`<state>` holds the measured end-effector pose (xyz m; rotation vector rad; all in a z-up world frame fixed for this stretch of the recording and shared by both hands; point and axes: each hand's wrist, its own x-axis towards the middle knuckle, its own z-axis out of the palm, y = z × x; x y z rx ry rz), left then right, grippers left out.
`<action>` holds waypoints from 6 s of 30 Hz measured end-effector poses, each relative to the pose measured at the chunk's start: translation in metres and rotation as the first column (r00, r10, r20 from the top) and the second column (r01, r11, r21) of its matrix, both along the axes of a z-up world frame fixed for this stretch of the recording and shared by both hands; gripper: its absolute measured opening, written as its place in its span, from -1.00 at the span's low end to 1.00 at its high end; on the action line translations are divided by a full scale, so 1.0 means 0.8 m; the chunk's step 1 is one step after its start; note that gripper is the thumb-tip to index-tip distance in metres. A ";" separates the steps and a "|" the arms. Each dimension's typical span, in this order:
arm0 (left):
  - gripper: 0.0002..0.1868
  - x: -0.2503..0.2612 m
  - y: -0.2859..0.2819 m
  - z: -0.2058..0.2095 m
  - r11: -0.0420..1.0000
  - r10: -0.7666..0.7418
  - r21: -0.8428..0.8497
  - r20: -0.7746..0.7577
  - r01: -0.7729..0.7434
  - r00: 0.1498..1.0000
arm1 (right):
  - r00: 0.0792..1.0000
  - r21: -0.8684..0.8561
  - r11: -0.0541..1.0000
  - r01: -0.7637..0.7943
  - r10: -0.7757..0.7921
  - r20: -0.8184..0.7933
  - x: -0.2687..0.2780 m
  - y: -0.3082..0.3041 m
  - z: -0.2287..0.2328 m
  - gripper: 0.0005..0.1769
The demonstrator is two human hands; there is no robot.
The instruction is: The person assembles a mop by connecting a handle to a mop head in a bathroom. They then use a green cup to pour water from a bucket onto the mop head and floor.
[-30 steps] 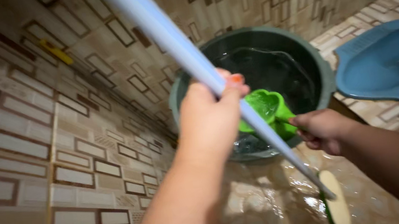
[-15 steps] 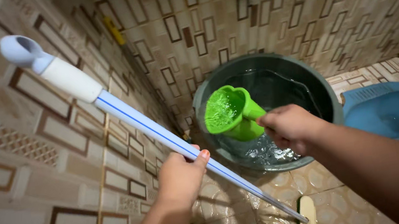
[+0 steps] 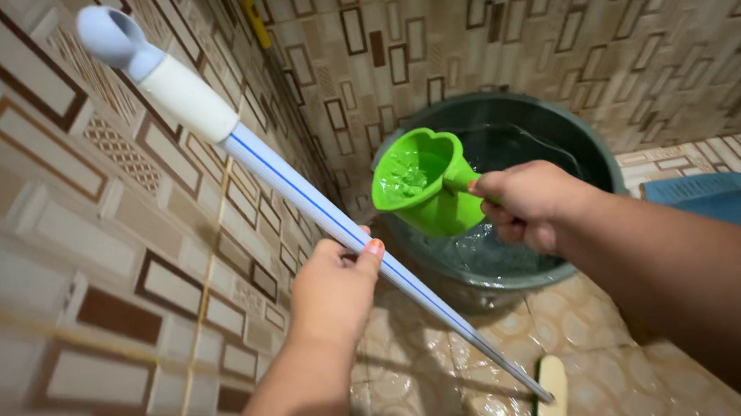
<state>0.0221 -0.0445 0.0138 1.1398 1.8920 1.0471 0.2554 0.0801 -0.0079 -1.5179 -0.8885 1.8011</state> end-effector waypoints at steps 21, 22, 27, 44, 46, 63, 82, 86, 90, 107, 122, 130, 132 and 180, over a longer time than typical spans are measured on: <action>-0.63 0.194 -0.055 0.047 0.899 -0.434 0.097 0.049 0.428 0.900 | 0.695 0.091 0.893 0.441 -0.404 0.595 0.279 -0.249 -0.035 -0.71; -0.64 0.204 -0.053 0.050 0.882 -0.468 0.101 0.058 0.461 0.882 | 0.657 0.097 0.884 0.458 -0.410 0.633 0.292 -0.263 -0.036 -0.70; -0.67 0.254 -0.058 0.052 0.805 -0.593 0.063 0.042 0.590 0.804 | 0.549 0.106 0.728 0.677 -0.596 0.587 0.361 -0.339 -0.053 -0.73; -0.67 0.386 -0.108 0.052 0.651 -0.732 0.240 -0.053 0.720 0.679 | 0.339 0.052 0.474 0.879 -0.699 0.630 0.429 -0.560 -0.074 -0.61; -0.70 0.408 -0.126 0.051 0.612 -0.768 0.260 -0.028 0.746 0.640 | 0.319 0.081 0.502 0.861 -0.658 0.682 0.436 -0.588 -0.072 -0.63; -0.86 0.557 -0.262 0.054 0.425 -0.905 0.324 0.139 0.845 0.402 | 0.094 -0.160 0.570 0.806 0.143 0.985 0.558 -0.874 -0.063 -0.58; -0.79 0.559 -0.178 0.098 0.520 -0.854 0.215 0.155 0.827 0.497 | 0.014 0.198 0.408 0.891 -0.460 0.888 0.605 -0.758 -0.066 -0.65; -0.75 0.569 -0.111 0.107 0.510 -0.860 0.277 0.164 0.814 0.483 | 0.050 0.111 0.106 0.988 -0.907 0.418 0.631 -0.644 -0.077 -0.64; -0.73 0.587 -0.046 0.124 0.487 -0.871 0.231 0.059 0.842 0.488 | 0.076 0.119 0.130 0.984 -0.923 0.378 0.636 -0.547 -0.047 -0.73; -0.64 0.717 0.071 0.125 0.439 -0.898 0.348 0.146 0.829 0.414 | -0.147 0.425 0.679 0.598 -0.428 0.892 0.698 -0.389 0.058 -0.44; -0.68 0.911 0.106 0.152 0.570 -0.821 0.241 0.148 0.785 0.551 | -0.006 0.526 0.668 0.526 -0.615 0.788 0.966 -0.264 0.122 -0.47; -0.71 0.959 0.104 0.146 0.635 -0.772 0.214 0.200 0.742 0.603 | -0.058 0.578 0.708 0.406 -0.611 0.790 0.999 -0.236 0.108 -0.49; -0.72 0.965 0.103 0.143 0.635 -0.772 0.245 0.220 0.733 0.596 | -0.182 0.598 0.735 0.320 -0.571 0.800 0.990 -0.239 0.112 -0.51; -0.72 0.925 -0.110 0.042 0.274 -0.961 0.289 0.042 0.917 0.274 | 0.569 0.834 0.223 0.505 -0.812 -0.128 0.639 -0.380 0.277 -0.83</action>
